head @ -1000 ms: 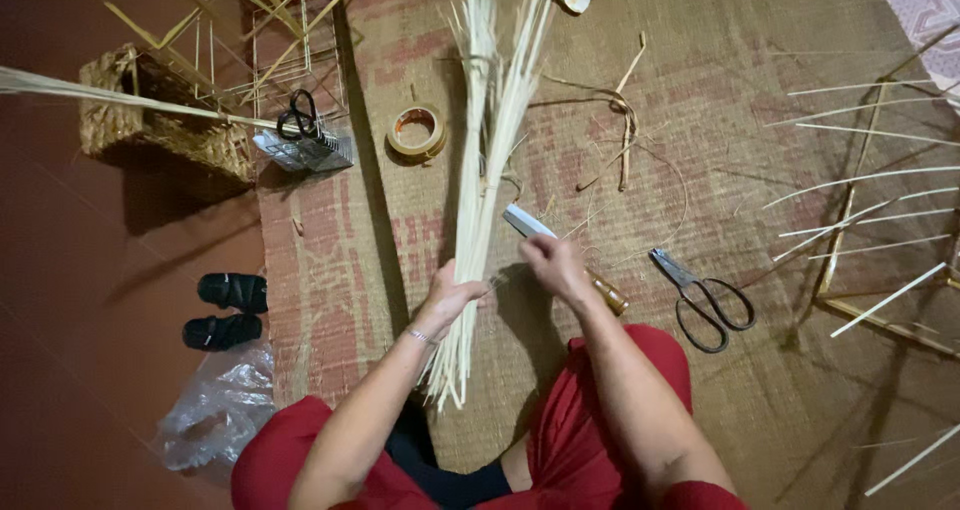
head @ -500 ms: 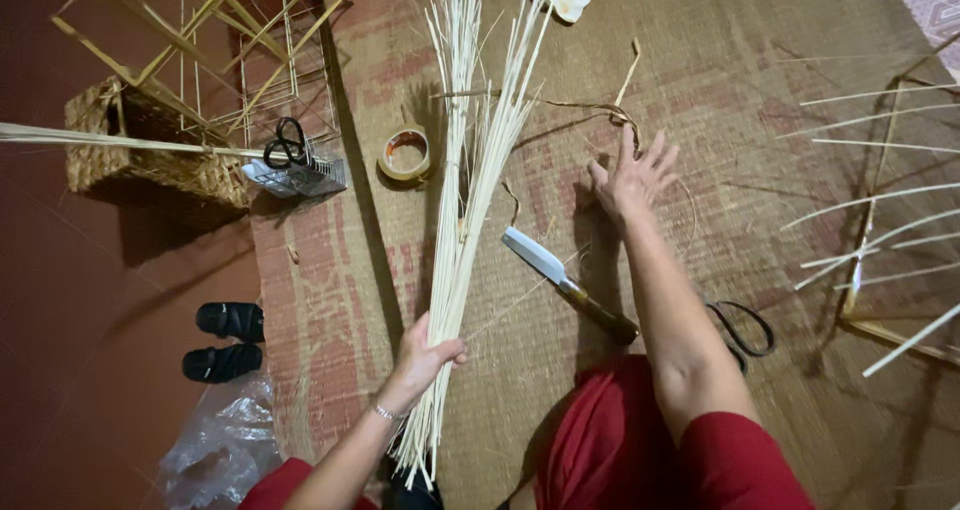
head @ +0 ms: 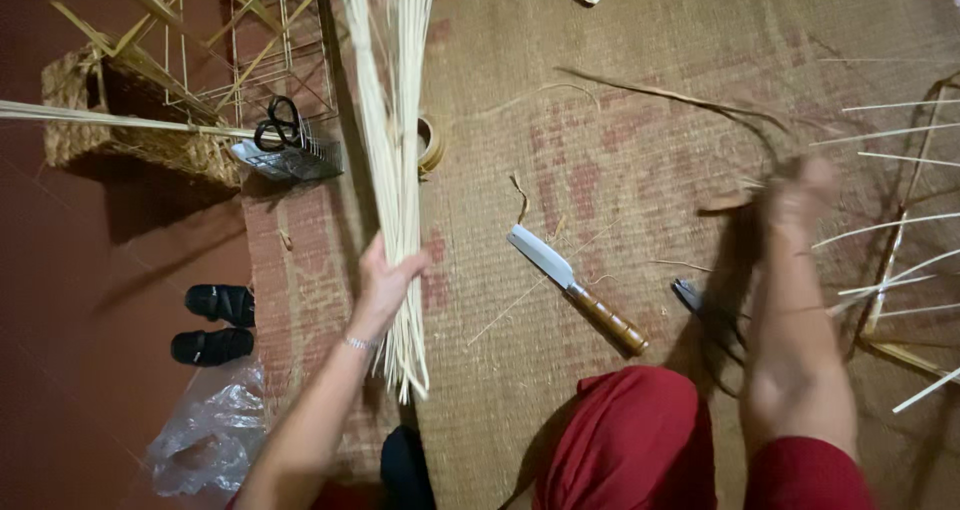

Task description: The person sits on a mat and bundles thin bamboo strips, aligning them by hand. They use a knife to trim the ends of the strips and a thin cord to tie the bundle together, preparing the materials for weaving.

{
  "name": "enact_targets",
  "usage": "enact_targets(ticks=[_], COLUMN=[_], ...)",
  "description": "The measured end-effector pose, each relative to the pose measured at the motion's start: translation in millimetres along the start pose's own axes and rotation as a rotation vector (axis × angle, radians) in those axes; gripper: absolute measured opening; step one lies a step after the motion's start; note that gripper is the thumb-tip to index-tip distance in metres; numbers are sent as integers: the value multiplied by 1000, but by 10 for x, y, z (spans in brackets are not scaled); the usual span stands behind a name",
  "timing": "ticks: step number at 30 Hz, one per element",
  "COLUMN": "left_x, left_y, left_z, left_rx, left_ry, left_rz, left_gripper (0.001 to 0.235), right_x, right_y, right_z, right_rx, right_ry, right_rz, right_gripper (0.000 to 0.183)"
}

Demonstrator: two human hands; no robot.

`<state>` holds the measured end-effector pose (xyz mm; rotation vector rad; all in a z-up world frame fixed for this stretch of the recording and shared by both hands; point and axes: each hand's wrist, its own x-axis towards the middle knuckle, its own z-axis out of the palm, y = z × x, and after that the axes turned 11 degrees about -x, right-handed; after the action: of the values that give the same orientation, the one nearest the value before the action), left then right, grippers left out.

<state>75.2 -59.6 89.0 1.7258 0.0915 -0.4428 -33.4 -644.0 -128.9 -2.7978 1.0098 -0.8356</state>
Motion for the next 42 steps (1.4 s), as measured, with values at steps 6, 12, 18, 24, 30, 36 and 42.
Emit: enact_targets(ticks=[6,12,18,24,30,36,42], left_x=[840,1425,1009,650,342,622,1137], left_y=[-284,-996,-1434,-1250,-1218,-1465,-946], left_z=[422,655,490,488,617,575,474], left_rx=[-116,29,371,379,344,404,641], left_ry=[-65,22,108,147,15,-17,11], left_rz=[124,273,253,296,9,210,15], left_gripper=[40,41,50,40,50,71,81], right_x=[-25,-69,15,163,98,42,125], right_y=[442,-1,-1019,-2221,-2639,-2331,-1629], right_z=[-375,-405,-164,423,1081,851,-146], right_rx=[-187,-179,50,500,143,82,779], right_ry=[86,367,79,-439,30,-81,-444], right_rz=[279,-21,-368,14,-280,-293,283], right_gripper=[12,20,16,14,32,16,8])
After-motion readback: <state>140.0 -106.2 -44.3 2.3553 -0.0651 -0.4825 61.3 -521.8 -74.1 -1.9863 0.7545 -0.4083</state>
